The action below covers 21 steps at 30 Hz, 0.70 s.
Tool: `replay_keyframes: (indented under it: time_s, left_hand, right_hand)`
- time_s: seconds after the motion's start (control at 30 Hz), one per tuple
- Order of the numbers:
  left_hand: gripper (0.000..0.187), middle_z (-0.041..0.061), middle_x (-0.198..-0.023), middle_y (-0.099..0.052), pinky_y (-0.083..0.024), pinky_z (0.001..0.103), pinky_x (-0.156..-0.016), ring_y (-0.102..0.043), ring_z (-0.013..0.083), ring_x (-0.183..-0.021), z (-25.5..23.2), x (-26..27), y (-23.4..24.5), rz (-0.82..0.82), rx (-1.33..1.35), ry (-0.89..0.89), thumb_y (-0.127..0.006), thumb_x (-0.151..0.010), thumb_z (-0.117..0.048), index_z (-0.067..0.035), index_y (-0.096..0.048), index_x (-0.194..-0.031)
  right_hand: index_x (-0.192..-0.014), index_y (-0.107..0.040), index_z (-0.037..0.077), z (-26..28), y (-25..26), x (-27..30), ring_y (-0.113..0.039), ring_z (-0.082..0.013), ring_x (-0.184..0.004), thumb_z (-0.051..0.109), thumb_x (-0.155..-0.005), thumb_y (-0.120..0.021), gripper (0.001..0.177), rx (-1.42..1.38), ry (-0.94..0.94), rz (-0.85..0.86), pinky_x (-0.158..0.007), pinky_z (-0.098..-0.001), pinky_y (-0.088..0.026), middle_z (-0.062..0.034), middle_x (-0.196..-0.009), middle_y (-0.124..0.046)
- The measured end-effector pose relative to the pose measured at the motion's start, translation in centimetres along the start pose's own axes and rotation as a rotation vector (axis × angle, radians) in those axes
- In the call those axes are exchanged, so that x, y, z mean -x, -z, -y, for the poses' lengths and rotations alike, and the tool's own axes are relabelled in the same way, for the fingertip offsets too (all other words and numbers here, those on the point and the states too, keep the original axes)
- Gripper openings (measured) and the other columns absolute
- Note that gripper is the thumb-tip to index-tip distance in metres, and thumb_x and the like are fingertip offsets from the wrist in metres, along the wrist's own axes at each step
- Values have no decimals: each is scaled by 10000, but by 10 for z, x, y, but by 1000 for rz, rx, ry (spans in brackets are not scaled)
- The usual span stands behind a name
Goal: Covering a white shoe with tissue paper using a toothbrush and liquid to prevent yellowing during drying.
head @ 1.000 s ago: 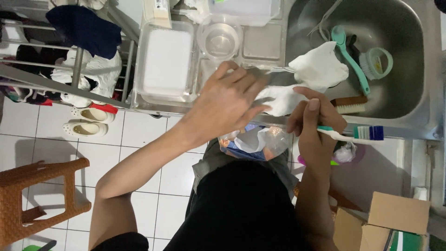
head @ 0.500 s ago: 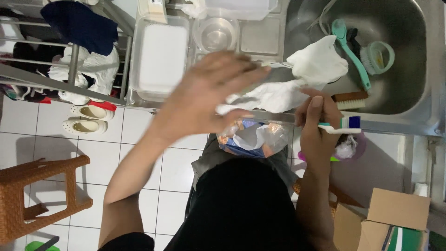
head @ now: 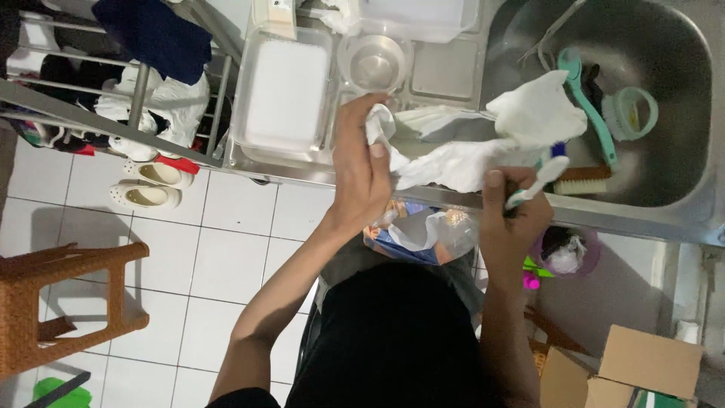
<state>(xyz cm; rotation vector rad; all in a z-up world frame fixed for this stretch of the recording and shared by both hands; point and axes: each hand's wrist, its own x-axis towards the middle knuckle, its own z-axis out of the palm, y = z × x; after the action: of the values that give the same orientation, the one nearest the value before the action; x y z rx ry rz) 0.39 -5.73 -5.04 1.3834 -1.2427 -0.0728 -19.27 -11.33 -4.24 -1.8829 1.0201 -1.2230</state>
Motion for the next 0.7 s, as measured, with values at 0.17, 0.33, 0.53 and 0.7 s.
replay_keyframes:
  time_s: [0.17, 0.33, 0.53, 0.7]
  left_hand:
    - [574, 199, -1242, -515, -413, 518, -1096, -531, 365, -1199, -23, 7, 3, -31, 243, 342, -148, -1124, -424, 26, -394, -1380]
    - [458, 45, -1010, -520, -462, 368, -955, -577, 196, -987, -14, 9, -2, -93, 165, 292, -178, -1124, -345, -69, -529, -1222]
    - [757, 203, -1208, -587, -491, 432, -944, -578, 254, -1016, -22, 12, 18, -14, 267, 411, -114, -1071, -615, -40, -420, -1457]
    - [511, 197, -1658, -371, -343, 501, -1329, -378, 346, -1576, -30, 22, 42, 30, -31, 250, -287, -1175, -332, -36, -268, -1592]
  right_hand:
    - [-921, -656, -6, -11, -2, 6, -418, -104, -504, 95, -1121, -558, 244, -152, -78, -75, -572, -260, -370, -24, -560, -453]
    - [-915, -639, 0, -19, -13, 7, -381, -90, -514, 93, -1142, -512, 277, -196, -34, -83, -569, -256, -356, -24, -576, -442]
    - [-1056, -688, -48, -8, -3, 3, -529, -174, -698, -12, -1069, -666, 44, 31, 102, -185, -674, -301, -423, -120, -790, -557]
    - [-1031, -532, 48, -28, 15, -2, -586, -234, -914, 303, -1167, -514, 290, 234, -111, -389, -765, -396, -466, -121, -979, -638]
